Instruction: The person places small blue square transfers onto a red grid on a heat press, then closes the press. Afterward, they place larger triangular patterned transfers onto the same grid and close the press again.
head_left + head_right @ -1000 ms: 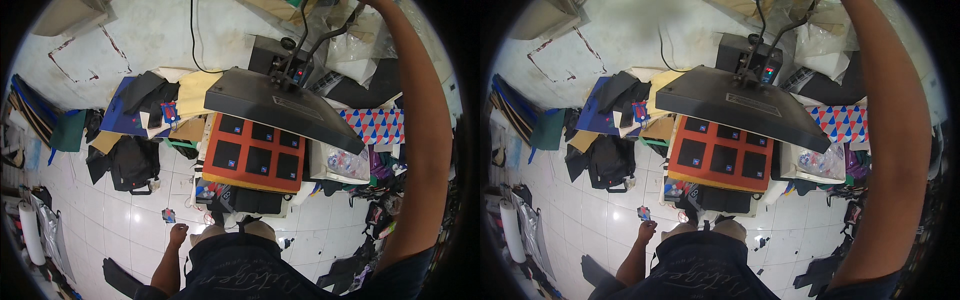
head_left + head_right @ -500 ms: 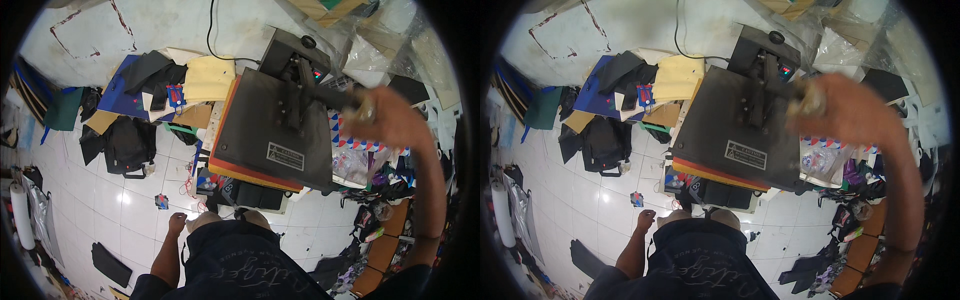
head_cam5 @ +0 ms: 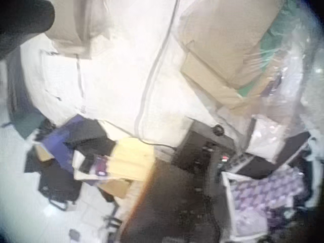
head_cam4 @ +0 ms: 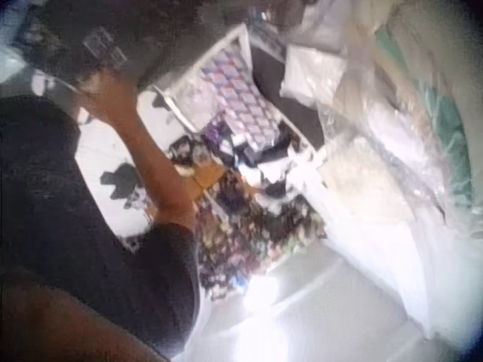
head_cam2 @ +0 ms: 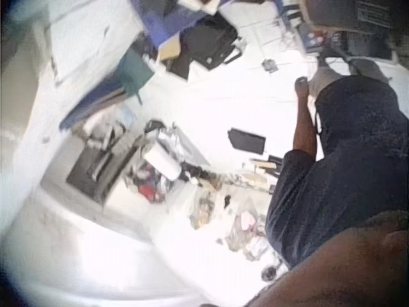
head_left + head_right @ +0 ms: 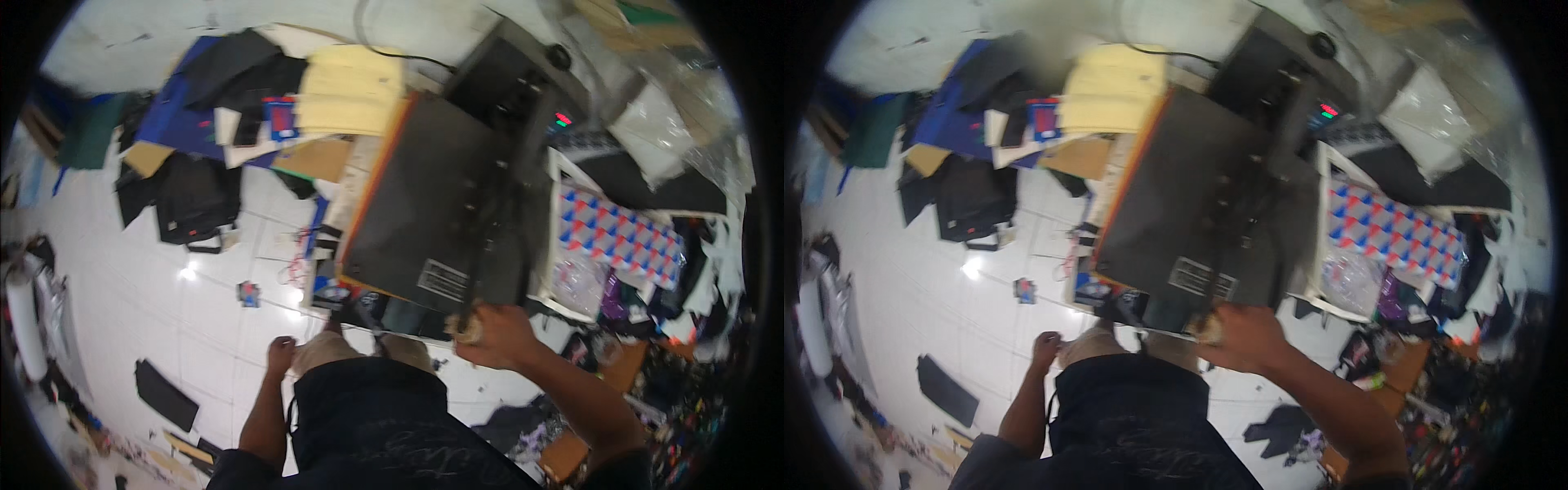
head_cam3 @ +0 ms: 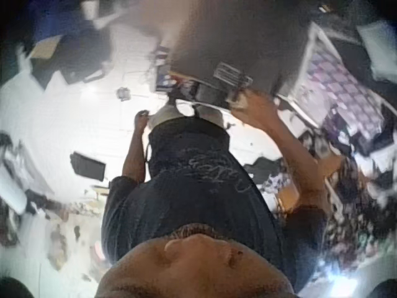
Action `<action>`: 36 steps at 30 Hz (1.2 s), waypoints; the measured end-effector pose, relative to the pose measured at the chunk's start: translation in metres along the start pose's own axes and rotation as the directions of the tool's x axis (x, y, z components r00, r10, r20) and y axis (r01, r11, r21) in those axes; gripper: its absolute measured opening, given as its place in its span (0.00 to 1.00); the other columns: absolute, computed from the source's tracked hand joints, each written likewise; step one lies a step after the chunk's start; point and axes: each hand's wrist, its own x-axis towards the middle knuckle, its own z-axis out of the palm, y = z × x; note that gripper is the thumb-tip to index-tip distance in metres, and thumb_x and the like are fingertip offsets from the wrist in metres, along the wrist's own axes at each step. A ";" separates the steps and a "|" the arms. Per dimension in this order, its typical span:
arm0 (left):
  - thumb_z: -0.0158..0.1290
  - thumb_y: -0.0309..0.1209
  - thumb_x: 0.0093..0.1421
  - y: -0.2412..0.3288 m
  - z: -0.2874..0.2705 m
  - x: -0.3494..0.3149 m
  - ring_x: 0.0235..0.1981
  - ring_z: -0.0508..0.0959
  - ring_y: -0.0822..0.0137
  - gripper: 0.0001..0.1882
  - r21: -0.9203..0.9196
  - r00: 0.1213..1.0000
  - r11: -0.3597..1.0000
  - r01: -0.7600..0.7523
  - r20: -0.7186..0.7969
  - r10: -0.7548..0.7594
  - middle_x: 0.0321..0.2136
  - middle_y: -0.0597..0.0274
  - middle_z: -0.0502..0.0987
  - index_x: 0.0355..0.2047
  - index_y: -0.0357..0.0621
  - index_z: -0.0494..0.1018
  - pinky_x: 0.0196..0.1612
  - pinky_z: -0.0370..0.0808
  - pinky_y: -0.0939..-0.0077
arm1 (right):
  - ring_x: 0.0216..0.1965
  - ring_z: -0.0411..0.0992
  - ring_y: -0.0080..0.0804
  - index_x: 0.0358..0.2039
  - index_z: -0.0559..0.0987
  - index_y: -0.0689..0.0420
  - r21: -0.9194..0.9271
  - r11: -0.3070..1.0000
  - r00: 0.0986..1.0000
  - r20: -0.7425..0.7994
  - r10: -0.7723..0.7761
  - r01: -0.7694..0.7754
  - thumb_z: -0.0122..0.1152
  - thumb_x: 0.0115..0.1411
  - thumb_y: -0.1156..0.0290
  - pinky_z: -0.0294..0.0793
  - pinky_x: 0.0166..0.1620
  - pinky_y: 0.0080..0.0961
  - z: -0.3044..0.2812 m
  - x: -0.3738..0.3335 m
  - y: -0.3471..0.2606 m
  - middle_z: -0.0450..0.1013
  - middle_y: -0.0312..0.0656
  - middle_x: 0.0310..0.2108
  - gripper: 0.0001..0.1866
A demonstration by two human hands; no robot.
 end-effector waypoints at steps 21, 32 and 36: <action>0.54 0.33 0.68 0.224 0.033 0.011 0.27 0.72 0.76 0.10 -0.415 0.954 0.860 -0.297 -0.153 0.256 0.29 0.64 0.76 0.41 0.37 0.76 0.30 0.69 0.81 | 0.27 0.80 0.40 0.35 0.80 0.49 -0.009 0.975 0.916 -0.342 -0.211 0.221 0.77 0.42 0.52 0.79 0.29 0.35 0.028 0.011 0.012 0.78 0.39 0.26 0.23; 0.54 0.33 0.68 0.243 0.040 0.014 0.29 0.73 0.76 0.11 -0.432 0.946 0.844 -0.317 -0.087 0.311 0.30 0.64 0.76 0.41 0.36 0.76 0.31 0.71 0.81 | 0.27 0.80 0.44 0.37 0.76 0.55 -0.037 0.978 0.923 -0.326 -0.205 0.204 0.75 0.44 0.46 0.80 0.30 0.39 0.029 0.008 0.013 0.78 0.42 0.27 0.29; 0.54 0.34 0.67 0.256 0.050 0.012 0.28 0.72 0.76 0.11 -0.484 0.956 0.832 -0.272 -0.036 0.292 0.30 0.65 0.76 0.40 0.38 0.76 0.31 0.69 0.81 | 0.27 0.80 0.43 0.38 0.76 0.55 -0.038 0.982 0.935 -0.302 -0.185 0.183 0.75 0.43 0.46 0.80 0.30 0.39 0.028 0.007 0.012 0.79 0.42 0.27 0.30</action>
